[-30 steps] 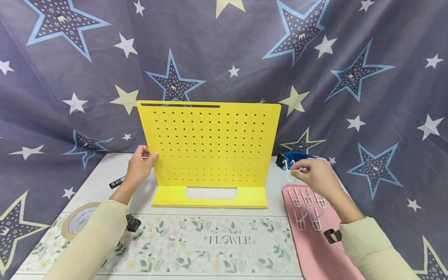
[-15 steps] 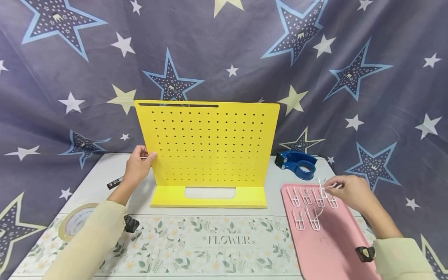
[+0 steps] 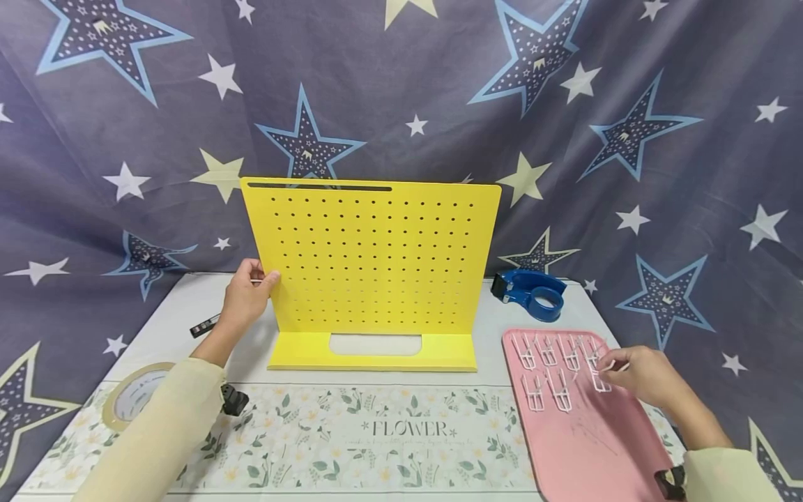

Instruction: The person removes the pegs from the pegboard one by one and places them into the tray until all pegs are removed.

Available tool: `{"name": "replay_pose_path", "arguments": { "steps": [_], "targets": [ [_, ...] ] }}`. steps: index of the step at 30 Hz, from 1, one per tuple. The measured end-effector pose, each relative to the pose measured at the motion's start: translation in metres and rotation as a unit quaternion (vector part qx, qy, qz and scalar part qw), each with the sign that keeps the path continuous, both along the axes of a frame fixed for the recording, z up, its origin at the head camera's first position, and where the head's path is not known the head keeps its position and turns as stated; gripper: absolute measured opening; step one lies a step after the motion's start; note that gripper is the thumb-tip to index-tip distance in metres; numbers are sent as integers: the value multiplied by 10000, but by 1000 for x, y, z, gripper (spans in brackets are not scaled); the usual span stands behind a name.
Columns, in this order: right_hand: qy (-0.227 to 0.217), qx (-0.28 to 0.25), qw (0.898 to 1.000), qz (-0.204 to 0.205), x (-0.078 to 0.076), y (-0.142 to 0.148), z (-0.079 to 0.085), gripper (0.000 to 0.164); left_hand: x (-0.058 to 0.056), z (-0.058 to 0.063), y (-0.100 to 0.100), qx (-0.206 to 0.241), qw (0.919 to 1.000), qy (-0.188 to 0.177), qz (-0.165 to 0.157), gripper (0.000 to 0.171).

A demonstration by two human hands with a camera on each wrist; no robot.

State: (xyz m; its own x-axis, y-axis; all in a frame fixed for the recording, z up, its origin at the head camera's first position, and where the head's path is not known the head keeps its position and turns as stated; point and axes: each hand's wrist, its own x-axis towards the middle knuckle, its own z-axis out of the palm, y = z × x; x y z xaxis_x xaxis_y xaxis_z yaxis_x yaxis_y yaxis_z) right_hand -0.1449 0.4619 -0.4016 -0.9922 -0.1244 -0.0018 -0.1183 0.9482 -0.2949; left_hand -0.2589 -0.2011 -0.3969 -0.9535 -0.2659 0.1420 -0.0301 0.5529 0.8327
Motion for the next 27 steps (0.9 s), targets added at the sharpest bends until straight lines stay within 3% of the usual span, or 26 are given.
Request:
{"name": "replay_pose_path", "arguments": {
  "steps": [4,12,27],
  "targets": [
    [-225,-141,9996,-79,2,-1,-15,4,0,0,0,-3,10000,26,-7,29],
    [210,-229,9992,263,0,-1,-40,9,-1,0,-2,21,10000,-8,26,29],
    [-64,-155,9998,142,-2,-6,-47,6,-2,-1,0,1,9999,-106,16,31]
  ]
}}
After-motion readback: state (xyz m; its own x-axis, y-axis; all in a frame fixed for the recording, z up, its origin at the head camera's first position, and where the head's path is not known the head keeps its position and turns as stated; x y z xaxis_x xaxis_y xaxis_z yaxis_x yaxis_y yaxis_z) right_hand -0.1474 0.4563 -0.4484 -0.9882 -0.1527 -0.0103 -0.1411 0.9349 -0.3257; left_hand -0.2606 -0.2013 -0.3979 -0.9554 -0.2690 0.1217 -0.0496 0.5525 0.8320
